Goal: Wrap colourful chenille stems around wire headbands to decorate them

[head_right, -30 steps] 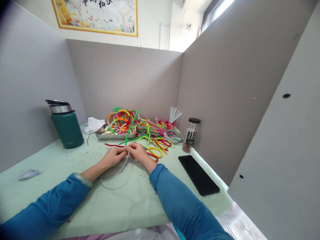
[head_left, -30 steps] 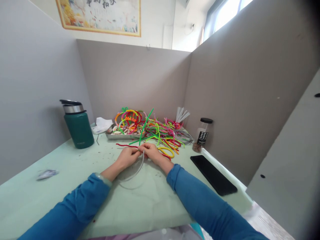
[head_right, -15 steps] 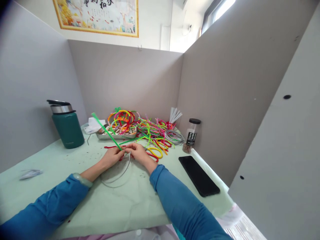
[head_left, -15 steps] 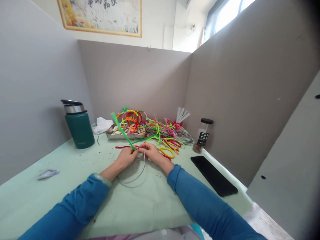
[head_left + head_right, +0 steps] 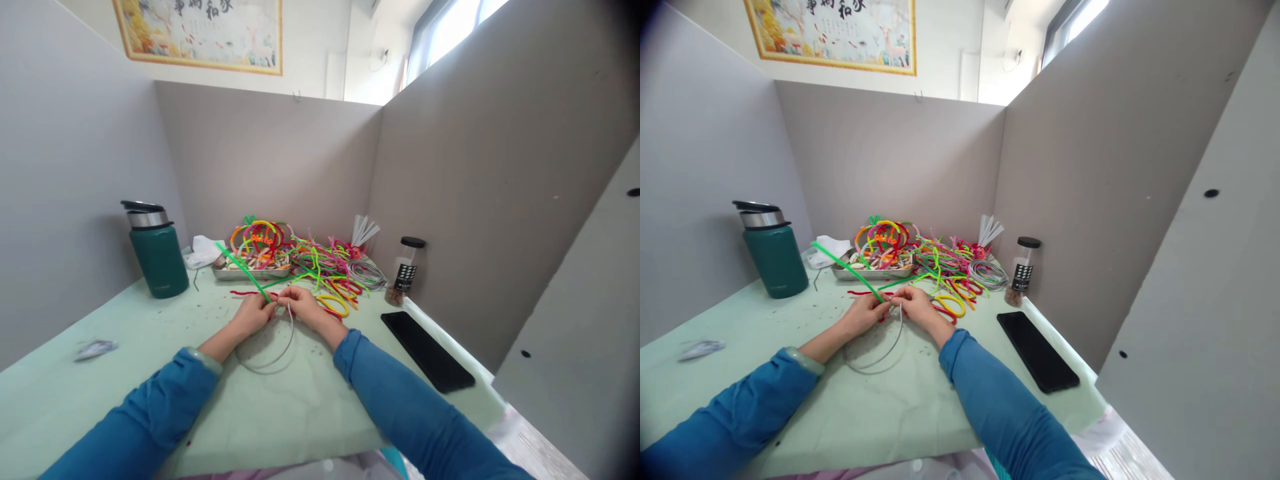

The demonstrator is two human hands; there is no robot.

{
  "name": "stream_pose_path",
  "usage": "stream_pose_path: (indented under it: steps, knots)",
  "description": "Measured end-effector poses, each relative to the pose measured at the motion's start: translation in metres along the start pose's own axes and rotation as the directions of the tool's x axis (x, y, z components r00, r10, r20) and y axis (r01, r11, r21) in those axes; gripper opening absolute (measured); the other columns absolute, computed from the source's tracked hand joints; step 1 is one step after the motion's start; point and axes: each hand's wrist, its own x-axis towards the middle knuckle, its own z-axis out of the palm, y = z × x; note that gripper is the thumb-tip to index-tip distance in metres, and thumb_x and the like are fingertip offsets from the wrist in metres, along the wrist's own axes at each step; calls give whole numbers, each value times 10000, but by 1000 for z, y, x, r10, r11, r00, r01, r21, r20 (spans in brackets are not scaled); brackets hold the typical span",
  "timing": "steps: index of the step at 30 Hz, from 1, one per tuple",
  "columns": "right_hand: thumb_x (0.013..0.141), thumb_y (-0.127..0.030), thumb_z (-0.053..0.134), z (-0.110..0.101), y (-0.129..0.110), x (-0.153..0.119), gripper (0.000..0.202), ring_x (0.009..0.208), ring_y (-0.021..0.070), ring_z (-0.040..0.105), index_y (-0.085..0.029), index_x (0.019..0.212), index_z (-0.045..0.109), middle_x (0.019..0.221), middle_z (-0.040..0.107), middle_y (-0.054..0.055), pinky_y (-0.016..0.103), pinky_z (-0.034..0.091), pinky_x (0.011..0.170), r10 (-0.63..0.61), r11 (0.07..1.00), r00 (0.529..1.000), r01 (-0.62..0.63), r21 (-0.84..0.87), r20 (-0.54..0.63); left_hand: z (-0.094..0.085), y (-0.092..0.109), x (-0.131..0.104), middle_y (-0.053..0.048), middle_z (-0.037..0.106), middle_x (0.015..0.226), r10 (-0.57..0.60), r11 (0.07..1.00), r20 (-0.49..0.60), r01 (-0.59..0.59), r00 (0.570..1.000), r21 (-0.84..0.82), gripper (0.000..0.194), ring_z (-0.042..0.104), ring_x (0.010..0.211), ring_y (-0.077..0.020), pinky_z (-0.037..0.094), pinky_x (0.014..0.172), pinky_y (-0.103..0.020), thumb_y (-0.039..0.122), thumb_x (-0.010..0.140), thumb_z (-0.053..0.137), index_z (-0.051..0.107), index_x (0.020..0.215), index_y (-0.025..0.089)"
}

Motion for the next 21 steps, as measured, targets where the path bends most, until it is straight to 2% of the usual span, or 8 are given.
stream_pose_path:
  steps: [7,11,21]
  knots:
    - [697,-251,622,0,0,0,112,441,63,383,-158,724,566,567,497,-50,202,307,434,9,1000,1000,-9,3,0,1,-1,1,-9,545,508,-43,999,3,43,999,21,373,464,511,-130,294,536,-240,439,771,459,553,529,170]
    - [714,-229,590,-1,0,0,81,437,65,377,-156,720,557,552,485,-52,204,300,435,15,1000,1000,-15,0,5,3,-5,1,-7,551,524,-78,996,-1,78,997,-36,399,455,503,-123,305,517,-234,487,768,458,561,559,162]
    - [713,-244,597,-2,4,0,98,450,73,390,-151,738,577,554,489,-44,207,302,436,3,999,1000,-3,-35,0,5,-17,4,8,504,500,-43,990,100,56,994,-131,426,404,463,-105,272,472,-225,515,762,463,586,579,151]
